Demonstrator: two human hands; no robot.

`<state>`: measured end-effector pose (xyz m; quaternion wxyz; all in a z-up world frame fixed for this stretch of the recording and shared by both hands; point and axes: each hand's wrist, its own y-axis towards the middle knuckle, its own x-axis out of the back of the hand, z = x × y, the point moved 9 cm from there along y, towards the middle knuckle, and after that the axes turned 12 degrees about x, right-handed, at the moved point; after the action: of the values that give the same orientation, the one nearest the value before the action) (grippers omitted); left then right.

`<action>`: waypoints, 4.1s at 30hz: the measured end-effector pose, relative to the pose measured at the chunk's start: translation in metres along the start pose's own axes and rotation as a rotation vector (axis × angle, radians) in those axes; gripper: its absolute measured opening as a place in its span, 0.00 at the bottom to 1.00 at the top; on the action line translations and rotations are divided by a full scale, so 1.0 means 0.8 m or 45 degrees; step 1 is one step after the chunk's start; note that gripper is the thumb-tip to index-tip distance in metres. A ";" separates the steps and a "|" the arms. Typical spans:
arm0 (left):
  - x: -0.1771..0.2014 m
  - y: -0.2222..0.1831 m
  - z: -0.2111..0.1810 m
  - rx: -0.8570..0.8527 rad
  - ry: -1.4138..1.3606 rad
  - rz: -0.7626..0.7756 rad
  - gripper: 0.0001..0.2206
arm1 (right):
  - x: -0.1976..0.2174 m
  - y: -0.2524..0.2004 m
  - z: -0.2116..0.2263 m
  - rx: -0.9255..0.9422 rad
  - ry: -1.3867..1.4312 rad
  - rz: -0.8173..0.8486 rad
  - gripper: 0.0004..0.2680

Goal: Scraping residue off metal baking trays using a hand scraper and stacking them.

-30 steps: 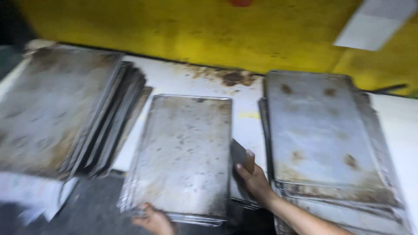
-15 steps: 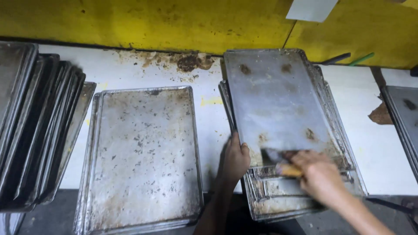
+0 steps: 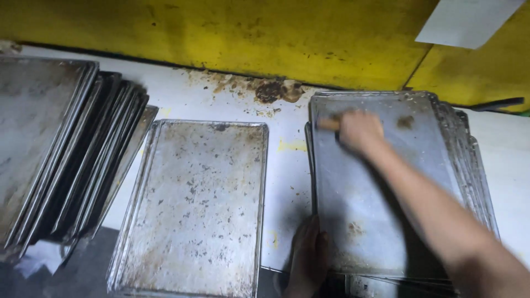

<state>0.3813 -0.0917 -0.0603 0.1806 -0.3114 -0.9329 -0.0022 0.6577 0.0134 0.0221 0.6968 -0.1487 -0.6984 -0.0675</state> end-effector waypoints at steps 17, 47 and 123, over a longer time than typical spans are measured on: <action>-0.003 0.007 0.003 0.116 -0.129 0.035 0.20 | -0.011 -0.033 0.028 0.157 -0.221 -0.191 0.13; 0.000 -0.003 0.002 0.373 -0.027 0.295 0.24 | -0.004 -0.003 -0.174 -0.175 -0.046 0.253 0.16; 0.106 -0.006 -0.004 -0.047 0.063 -0.209 0.15 | 0.042 -0.365 0.002 -0.152 0.627 -0.548 0.10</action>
<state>0.3168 -0.0470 -0.0281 0.1971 -0.2369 -0.9504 -0.0421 0.5689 -0.2589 0.0887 0.8045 -0.0175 -0.5192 -0.2879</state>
